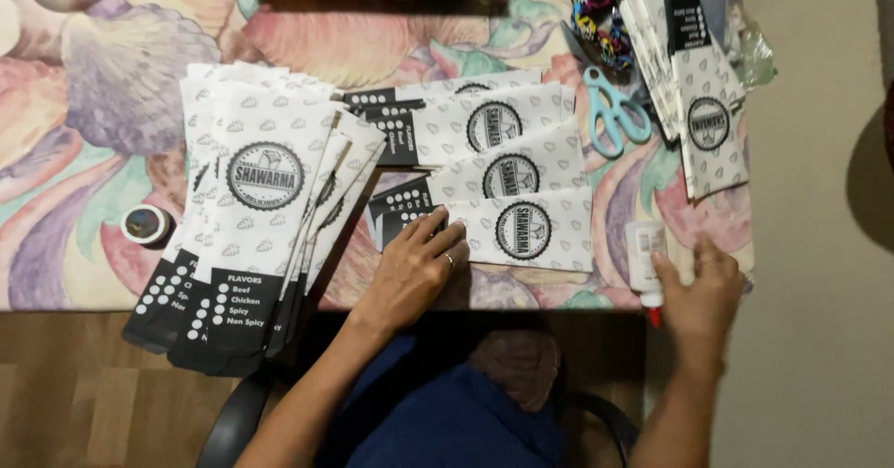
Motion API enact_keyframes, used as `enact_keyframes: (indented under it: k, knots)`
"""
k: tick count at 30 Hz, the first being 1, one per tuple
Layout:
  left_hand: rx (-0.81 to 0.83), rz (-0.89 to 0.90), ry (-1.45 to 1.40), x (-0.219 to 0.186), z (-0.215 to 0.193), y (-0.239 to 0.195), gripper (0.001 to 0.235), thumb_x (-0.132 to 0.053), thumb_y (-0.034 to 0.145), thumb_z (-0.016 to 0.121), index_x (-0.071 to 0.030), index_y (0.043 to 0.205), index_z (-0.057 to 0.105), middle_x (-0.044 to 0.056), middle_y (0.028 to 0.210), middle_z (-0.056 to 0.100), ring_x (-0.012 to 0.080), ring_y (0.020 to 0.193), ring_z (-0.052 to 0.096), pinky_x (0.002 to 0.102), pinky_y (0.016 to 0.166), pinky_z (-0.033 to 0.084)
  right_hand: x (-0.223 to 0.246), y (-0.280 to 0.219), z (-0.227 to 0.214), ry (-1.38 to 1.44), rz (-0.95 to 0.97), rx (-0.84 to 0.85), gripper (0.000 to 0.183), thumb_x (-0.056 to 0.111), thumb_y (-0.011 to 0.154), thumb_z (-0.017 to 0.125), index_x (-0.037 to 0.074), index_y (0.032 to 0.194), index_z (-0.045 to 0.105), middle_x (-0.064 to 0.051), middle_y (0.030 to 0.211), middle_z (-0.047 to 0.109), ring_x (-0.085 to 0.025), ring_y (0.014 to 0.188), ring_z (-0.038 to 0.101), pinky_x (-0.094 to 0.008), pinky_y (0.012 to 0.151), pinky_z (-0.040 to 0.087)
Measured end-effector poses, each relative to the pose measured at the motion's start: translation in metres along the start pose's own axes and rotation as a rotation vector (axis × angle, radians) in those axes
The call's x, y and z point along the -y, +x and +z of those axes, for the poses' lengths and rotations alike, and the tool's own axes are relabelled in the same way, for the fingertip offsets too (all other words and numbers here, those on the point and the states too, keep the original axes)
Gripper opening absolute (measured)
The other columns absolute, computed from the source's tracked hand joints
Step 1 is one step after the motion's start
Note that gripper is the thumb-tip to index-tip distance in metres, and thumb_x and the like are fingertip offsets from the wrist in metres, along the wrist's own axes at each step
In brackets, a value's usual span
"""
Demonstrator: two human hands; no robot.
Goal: Folding and gluing paper packaging sleeves for shawarma food items.
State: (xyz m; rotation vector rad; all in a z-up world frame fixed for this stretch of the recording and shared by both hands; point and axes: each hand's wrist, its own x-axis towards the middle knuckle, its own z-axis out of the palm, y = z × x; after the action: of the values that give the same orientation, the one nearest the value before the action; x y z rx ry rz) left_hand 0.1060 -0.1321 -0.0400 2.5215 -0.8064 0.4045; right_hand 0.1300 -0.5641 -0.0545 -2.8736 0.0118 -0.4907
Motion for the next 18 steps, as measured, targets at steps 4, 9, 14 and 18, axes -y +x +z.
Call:
enact_keyframes:
  k: [4, 9, 14, 18]
  knots:
    - [-0.087, 0.027, -0.012, -0.008, -0.001, 0.005, 0.009, -0.003, 0.094, 0.066, -0.004, 0.101, 0.072, 0.013, 0.117, 0.07, 0.0413, 0.118, 0.063, 0.047, 0.09, 0.056, 0.043, 0.013, -0.043, 0.302, 0.476, 0.425, 0.076, 0.031, 0.089, 0.078, 0.0, 0.154, 0.052, -0.006, 0.097, 0.066, -0.017, 0.084, 0.058, -0.032, 0.081, 0.047]
    - [0.037, -0.126, -0.072, -0.004, -0.004, 0.013, 0.01, -0.02, 0.093, 0.074, -0.014, 0.099, 0.081, 0.009, 0.11, 0.08, 0.032, 0.104, 0.074, 0.039, 0.074, 0.065, 0.008, -0.02, -0.014, 0.841, 0.546, 0.138, 0.03, 0.0, 0.088, 0.078, 0.007, 0.112, 0.061, 0.005, 0.078, 0.042, -0.002, 0.071, 0.042, -0.016, 0.068, 0.04]
    - [0.187, -0.293, -0.171, 0.01, -0.004, 0.018, 0.008, -0.009, 0.097, 0.066, -0.008, 0.095, 0.074, 0.004, 0.081, 0.071, 0.0214, 0.072, 0.062, 0.032, 0.052, 0.052, 0.052, -0.031, -0.032, 1.448, 0.519, -0.19, 0.052, -0.001, 0.089, 0.07, 0.003, 0.138, 0.053, -0.013, 0.13, 0.064, -0.026, 0.124, 0.064, -0.043, 0.107, 0.058]
    - [0.35, -0.461, -0.285, 0.021, -0.016, 0.032, 0.013, -0.005, 0.097, 0.062, -0.008, 0.105, 0.072, 0.004, 0.072, 0.073, 0.0132, 0.055, 0.062, 0.023, 0.052, 0.052, 0.051, -0.047, 0.005, 1.169, 0.389, -0.489, 0.04, 0.0, 0.083, 0.086, -0.006, 0.116, 0.062, -0.013, 0.111, 0.069, -0.024, 0.104, 0.069, -0.043, 0.098, 0.064]
